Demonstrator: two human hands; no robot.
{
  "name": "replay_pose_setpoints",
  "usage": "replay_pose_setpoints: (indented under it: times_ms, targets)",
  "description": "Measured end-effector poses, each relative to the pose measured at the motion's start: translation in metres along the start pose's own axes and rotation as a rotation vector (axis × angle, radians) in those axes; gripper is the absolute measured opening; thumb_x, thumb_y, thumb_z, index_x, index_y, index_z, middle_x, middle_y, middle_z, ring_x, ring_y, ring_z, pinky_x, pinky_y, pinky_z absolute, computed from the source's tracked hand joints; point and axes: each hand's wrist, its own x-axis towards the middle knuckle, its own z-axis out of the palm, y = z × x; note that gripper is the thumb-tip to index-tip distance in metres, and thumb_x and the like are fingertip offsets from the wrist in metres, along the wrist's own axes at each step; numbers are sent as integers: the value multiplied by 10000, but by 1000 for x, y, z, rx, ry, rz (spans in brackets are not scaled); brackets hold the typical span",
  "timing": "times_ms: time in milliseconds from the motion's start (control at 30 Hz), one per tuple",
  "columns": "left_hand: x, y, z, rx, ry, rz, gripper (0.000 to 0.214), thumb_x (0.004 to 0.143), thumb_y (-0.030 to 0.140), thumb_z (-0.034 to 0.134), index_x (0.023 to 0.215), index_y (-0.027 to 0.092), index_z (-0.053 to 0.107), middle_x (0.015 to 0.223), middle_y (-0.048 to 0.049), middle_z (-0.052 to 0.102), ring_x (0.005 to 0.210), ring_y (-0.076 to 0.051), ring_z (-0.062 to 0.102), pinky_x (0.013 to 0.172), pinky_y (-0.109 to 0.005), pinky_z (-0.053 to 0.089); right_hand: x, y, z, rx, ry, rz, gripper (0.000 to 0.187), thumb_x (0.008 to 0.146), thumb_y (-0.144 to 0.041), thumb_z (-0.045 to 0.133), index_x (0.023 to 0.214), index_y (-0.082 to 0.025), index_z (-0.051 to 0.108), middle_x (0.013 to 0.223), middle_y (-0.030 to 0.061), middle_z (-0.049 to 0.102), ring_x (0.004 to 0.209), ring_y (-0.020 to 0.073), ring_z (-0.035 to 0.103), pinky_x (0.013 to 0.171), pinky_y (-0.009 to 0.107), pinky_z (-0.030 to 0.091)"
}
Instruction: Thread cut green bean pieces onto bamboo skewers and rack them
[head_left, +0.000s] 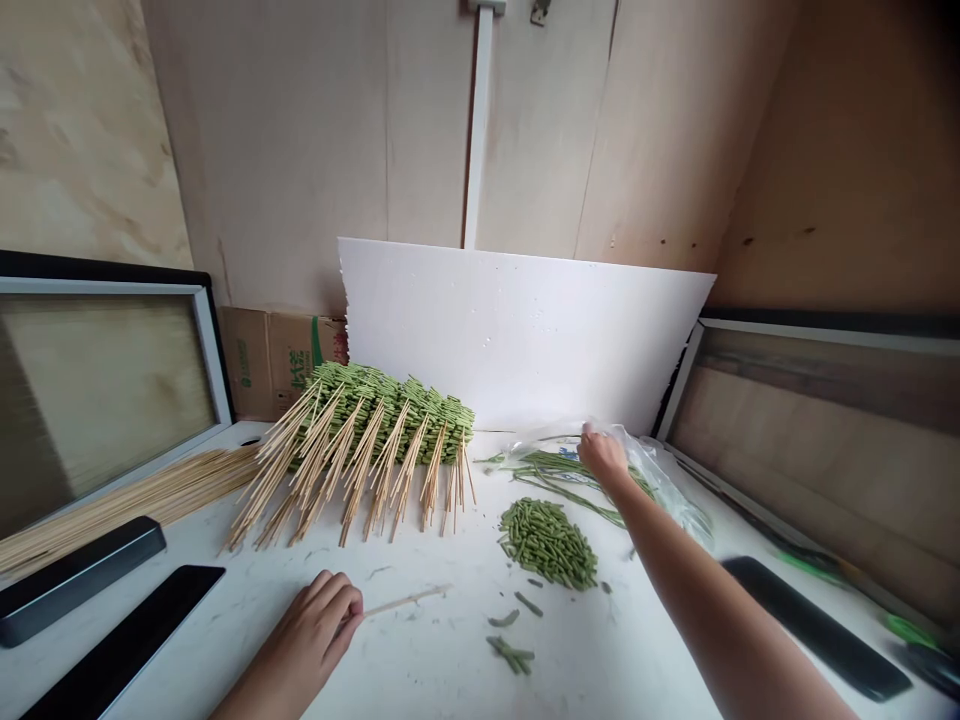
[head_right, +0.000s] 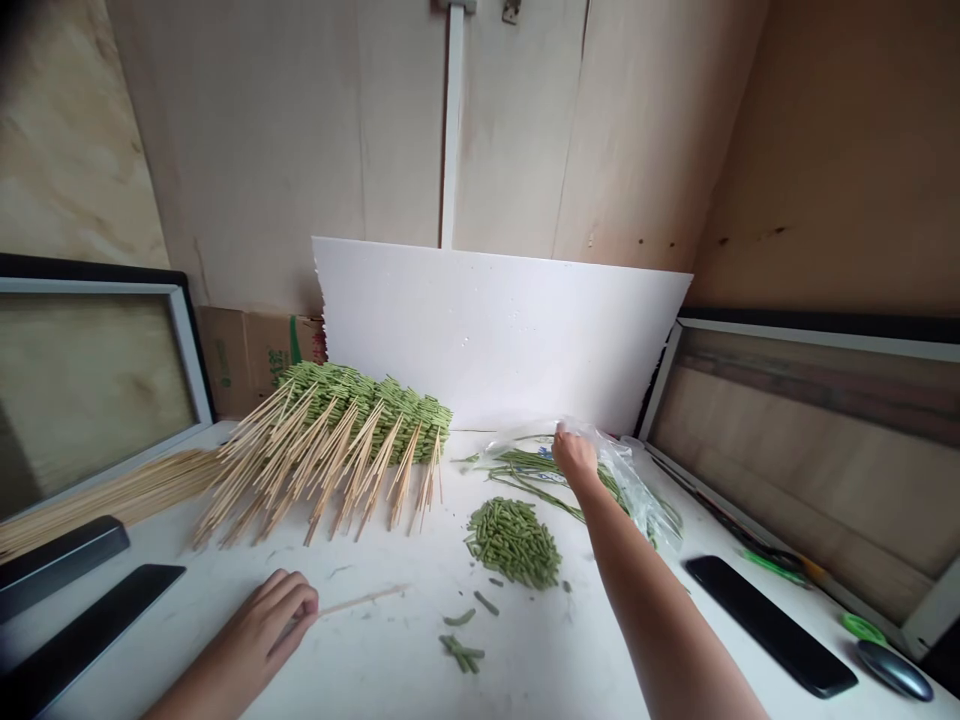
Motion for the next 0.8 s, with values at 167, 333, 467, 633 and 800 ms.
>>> replay_pose_setpoints:
  times_ms: [167, 333, 467, 633, 800]
  targets:
    - [1, 1, -1, -11, -7, -2, 208, 1023, 199, 431, 853, 216, 550, 915, -44, 620, 883, -236, 569, 793, -349, 448, -2, 15, -23, 75, -103, 14, 342, 989, -356, 638, 1275, -171, 615, 1293, 109, 631, 1092, 240, 660, 926, 438, 575]
    - [2, 1, -6, 44, -11, 1, 216, 1016, 176, 424, 852, 205, 562, 917, -54, 623, 892, -244, 567, 800, -363, 437, -7, 22, -54, 144, -104, -57, 200, 959, -307, 664, 1108, -187, 722, 1128, 111, 725, 970, 226, 693, 816, 322, 541]
    - [2, 4, -14, 104, 2, -28, 213, 994, 120, 439, 850, 198, 575, 925, -58, 626, 920, -245, 571, 811, -359, 431, -9, 33, -90, 206, 26, -86, 233, 968, -364, 610, 1070, -217, 758, 1016, 99, 771, 891, 243, 691, 673, 294, 436]
    - [2, 9, -23, 131, -23, -70, 203, 992, 111, 462, 863, 198, 592, 957, -56, 635, 951, -248, 573, 819, -355, 432, -8, 54, -134, 441, 391, -44, 258, 931, -439, 668, 930, -194, 750, 866, 118, 764, 720, 225, 619, 639, 327, 360]
    - [1, 9, -29, 75, 5, -73, 165, 994, 159, 496, 873, 203, 599, 974, -51, 625, 958, -247, 565, 831, -363, 436, -15, 59, -179, 613, 541, 67, 238, 951, -402, 649, 914, -174, 707, 728, 107, 750, 631, 191, 617, 669, 314, 403]
